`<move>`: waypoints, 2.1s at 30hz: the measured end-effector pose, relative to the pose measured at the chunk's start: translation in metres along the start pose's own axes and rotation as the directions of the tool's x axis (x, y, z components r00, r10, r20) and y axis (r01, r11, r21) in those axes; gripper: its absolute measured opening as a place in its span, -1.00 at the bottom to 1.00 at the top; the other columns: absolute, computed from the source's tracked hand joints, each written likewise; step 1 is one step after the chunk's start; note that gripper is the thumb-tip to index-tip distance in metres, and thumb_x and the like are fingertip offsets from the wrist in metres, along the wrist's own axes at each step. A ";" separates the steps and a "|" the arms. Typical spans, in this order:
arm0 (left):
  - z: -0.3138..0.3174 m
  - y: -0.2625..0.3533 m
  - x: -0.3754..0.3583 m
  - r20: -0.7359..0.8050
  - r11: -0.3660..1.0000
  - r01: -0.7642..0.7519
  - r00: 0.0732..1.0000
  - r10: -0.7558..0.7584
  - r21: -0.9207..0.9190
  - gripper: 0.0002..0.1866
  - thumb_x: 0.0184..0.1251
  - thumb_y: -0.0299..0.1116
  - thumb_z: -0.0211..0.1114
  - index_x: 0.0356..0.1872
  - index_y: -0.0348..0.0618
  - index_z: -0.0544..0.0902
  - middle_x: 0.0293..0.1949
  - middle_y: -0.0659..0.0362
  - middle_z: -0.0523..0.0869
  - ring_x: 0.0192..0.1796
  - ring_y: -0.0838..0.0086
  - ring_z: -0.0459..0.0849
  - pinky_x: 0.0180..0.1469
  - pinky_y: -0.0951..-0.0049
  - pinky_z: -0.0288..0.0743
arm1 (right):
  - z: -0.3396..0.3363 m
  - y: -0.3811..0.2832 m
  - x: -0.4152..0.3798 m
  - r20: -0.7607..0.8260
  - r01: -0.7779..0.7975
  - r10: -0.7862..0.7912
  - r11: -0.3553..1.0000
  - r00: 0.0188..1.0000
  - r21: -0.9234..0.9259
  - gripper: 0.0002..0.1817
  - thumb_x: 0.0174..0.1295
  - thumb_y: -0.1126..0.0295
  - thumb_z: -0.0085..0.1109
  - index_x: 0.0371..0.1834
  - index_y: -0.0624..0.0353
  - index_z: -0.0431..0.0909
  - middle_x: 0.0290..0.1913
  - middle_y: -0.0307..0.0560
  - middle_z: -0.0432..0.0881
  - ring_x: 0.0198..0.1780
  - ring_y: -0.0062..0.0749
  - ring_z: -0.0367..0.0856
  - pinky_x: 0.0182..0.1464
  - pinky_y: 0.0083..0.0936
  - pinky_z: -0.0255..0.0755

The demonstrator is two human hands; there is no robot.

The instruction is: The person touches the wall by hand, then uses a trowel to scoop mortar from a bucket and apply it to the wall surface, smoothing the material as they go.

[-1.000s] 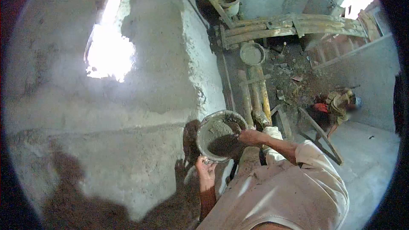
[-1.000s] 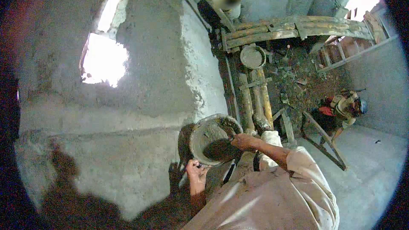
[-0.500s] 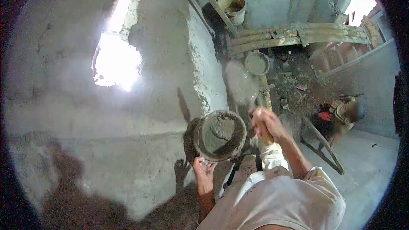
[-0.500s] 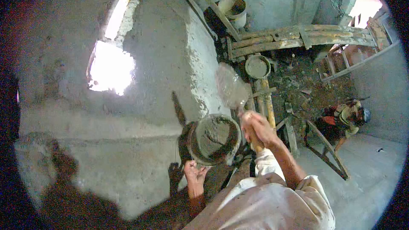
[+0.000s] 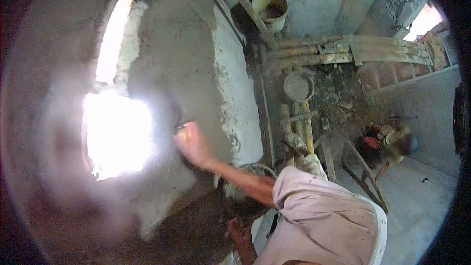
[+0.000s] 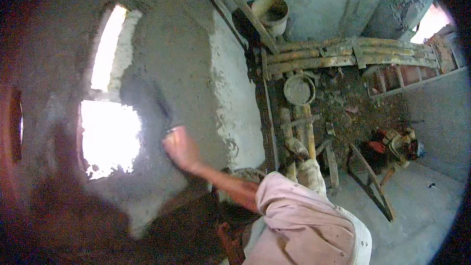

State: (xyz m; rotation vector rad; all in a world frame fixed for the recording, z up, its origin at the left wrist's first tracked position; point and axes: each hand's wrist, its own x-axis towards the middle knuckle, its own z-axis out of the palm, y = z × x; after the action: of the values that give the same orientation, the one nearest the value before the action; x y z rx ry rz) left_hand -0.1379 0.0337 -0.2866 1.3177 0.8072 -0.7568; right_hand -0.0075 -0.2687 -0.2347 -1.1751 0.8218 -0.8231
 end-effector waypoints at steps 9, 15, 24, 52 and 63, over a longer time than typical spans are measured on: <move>0.018 -0.002 -0.007 0.037 0.980 -0.185 0.982 0.183 0.072 -0.69 0.02 -0.24 0.33 -0.20 -0.05 0.51 -0.24 0.19 0.52 -0.13 0.28 0.52 -0.03 0.08 0.52 | -0.168 -0.056 -0.088 0.477 0.035 0.171 0.919 0.862 -0.392 -0.53 0.41 0.00 -0.04 0.17 0.12 0.38 -0.11 0.01 0.52 -0.25 -0.37 0.58 -0.20 -0.29 0.50; 0.073 0.013 -0.023 0.147 0.973 -0.184 0.976 0.163 0.141 -0.84 0.12 -0.23 0.26 -0.43 0.01 0.48 -0.44 0.30 0.49 -0.40 0.42 0.51 -0.33 0.26 0.49 | -0.272 0.065 -0.146 0.410 0.332 0.488 0.242 0.770 -0.912 -0.59 0.32 0.11 0.01 0.04 0.21 0.43 -0.13 0.28 0.62 -0.16 0.15 0.67 -0.15 0.02 0.55; 0.083 0.026 0.023 0.397 0.859 -0.283 0.912 0.103 0.426 -0.85 0.11 -0.27 0.20 -0.47 -0.02 0.42 -0.40 0.26 0.49 -0.33 0.34 0.54 -0.31 0.21 0.51 | -0.271 0.109 -0.120 0.561 -0.092 0.704 0.655 0.435 -0.750 -0.61 0.31 0.07 0.02 -0.10 0.19 0.50 -0.40 0.00 0.59 -0.43 -0.19 0.60 -0.39 -0.27 0.51; 0.108 -0.047 0.102 0.140 0.948 -0.049 0.990 0.005 0.314 -0.51 0.27 -0.22 0.17 0.22 -0.08 0.42 0.03 0.14 0.54 0.07 0.25 0.52 0.14 0.13 0.43 | -0.056 0.087 0.097 -0.237 -0.283 0.251 0.953 0.939 -0.110 -0.58 0.32 0.13 0.07 0.00 0.27 0.35 -0.23 0.36 0.61 -0.24 0.37 0.56 -0.22 0.08 0.42; 0.137 -0.004 0.053 0.086 0.933 -0.189 0.982 0.171 0.307 -0.84 0.11 -0.21 0.27 -0.47 0.03 0.48 -0.44 0.26 0.51 -0.41 0.46 0.48 -0.38 0.40 0.44 | -0.270 0.055 -0.050 0.438 0.219 0.145 0.703 0.887 -0.676 -0.56 0.34 0.07 0.03 0.10 0.17 0.42 -0.15 0.06 0.60 -0.17 0.04 0.65 -0.11 -0.12 0.53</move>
State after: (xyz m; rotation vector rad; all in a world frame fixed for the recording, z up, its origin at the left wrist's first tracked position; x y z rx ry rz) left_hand -0.1029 -0.1038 -0.3238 1.6226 0.5226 -0.7944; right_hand -0.2620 -0.3337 -0.3333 -2.0016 0.7211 -0.1861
